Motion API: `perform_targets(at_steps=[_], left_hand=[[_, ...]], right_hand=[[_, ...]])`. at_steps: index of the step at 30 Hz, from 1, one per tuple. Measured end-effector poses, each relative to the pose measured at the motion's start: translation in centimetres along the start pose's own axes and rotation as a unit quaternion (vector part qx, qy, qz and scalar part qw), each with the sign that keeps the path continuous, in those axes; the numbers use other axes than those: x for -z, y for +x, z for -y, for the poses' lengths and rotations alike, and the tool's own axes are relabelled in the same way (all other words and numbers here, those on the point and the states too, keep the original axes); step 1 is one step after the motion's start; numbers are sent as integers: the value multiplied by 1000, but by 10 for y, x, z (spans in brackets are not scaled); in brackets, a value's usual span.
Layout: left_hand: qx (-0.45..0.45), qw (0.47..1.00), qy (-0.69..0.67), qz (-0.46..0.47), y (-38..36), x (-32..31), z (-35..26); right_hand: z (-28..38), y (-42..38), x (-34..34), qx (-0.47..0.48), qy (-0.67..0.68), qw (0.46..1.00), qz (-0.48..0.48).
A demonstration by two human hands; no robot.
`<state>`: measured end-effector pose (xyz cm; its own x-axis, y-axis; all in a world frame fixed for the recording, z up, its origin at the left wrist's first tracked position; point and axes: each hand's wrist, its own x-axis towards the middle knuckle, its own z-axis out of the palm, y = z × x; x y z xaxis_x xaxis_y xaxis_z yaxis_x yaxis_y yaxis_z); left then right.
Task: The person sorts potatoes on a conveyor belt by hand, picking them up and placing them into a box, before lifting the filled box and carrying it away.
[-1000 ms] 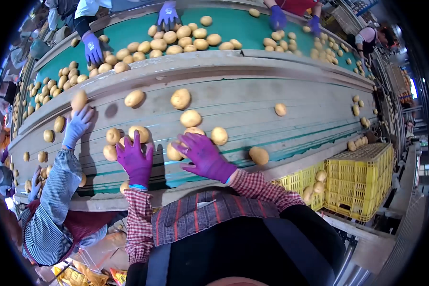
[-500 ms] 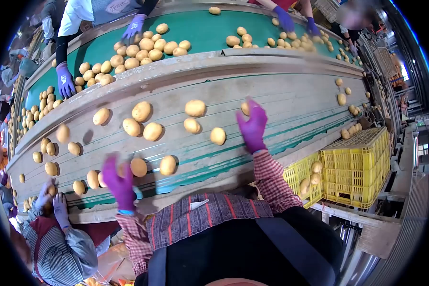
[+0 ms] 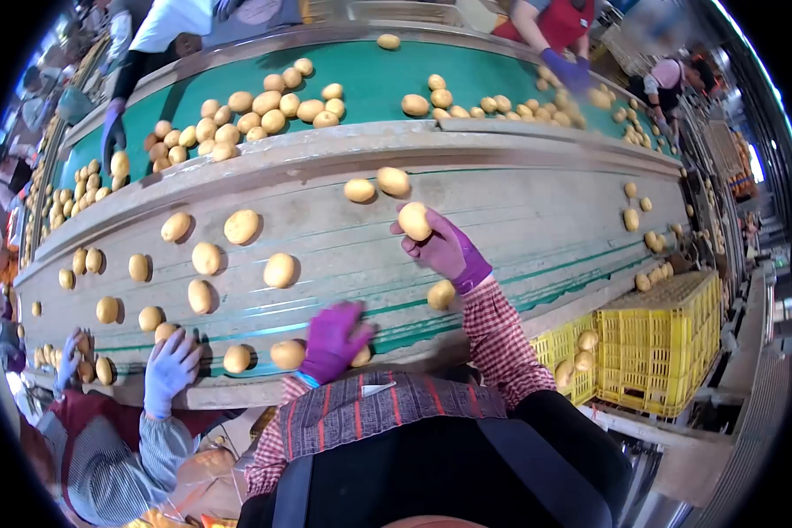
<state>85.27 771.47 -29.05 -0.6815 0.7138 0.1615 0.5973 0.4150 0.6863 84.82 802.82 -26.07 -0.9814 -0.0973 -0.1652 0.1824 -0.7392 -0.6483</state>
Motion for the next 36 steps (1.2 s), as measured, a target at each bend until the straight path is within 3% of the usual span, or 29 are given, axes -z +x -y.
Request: perform_targets(at_steps=[1, 4, 5, 7, 8, 9, 10, 11, 13, 14, 16, 17, 18, 19, 22, 23, 26, 27, 28, 30, 31, 34, 35, 36], left_hand=[[-37, 999, -17, 34, 0, -20, -12], [-181, 978, -65, 85, 11, -66, -24], [-207, 978, -12, 20, 13, -66, -35], [-119, 992, 38, -11, 25, -34, -50], [-74, 995, 61, -28, 31, -13, -60], [-97, 979, 137, -115, 33, 17, -71], [30, 977, 110, -181, 25, 10, -37], [104, 943, 170, -267, 21, 24, -31], [245, 860, 275, -352, 2, 45, -1], [264, 833, 324, -363, -18, 44, 42], [314, 813, 389, -300, -24, 50, 30], [318, 856, 296, -281, -27, 54, 14], [318, 869, 244, -288, -37, 38, 28], [280, 881, 193, -330, -49, 21, 43], [319, 894, 167, -266, -52, 12, 20], [330, 898, 146, -251, -49, 6, 11], [270, 925, 39, -264, -28, -35, -13], [254, 933, 5, -256, -15, -47, -23], [267, 943, -16, -196, 0, -62, -44], [204, 968, -29, -141, 33, -90, -63], [106, 974, 63, -188, 50, -94, -70], [72, 981, 107, -143, 79, -109, -86], [57, 983, 56, -166, 83, -120, -87], [17, 988, 41, -147, 92, -122, -96]], right_hand=[[9, 1, -6, -10, -107, 993, -40], [40, 31, 20, -96, -264, 952, -122], [50, 54, 55, 32, -325, 943, -66], [86, 76, 94, 131, -116, 985, -5], [97, 80, 81, 122, -15, 991, -55], [109, 82, 66, 123, 88, 983, -106], [107, 81, 48, 172, 23, 965, -195], [82, 97, 70, 241, -115, 951, -155], [37, 69, 27, 190, -380, 898, -116], [8, 51, 4, 169, -459, 871, -50], [-41, 1, -35, 92, -533, 831, 134], [-59, -17, -41, 68, -575, 782, 232], [-76, -29, -32, 94, -635, 698, 317], [-94, -32, -7, 287, -730, 474, 399], [-84, -35, 24, 216, -825, 441, 279], [-73, -34, 26, 232, -862, 393, 220], [-49, -48, -15, 117, -786, 579, 185], [-60, -52, -5, 192, -740, 588, 265], [-62, -61, 18, 223, -788, 472, 328], [-59, -73, 64, 211, -761, 544, 284], [-46, -77, 76, 167, -836, 451, 263], [21, -77, 78, 143, -816, 555, 67], [21, -75, 100, 168, -826, 538, 13], [21, -80, 103, 191, -810, 554, 16]])
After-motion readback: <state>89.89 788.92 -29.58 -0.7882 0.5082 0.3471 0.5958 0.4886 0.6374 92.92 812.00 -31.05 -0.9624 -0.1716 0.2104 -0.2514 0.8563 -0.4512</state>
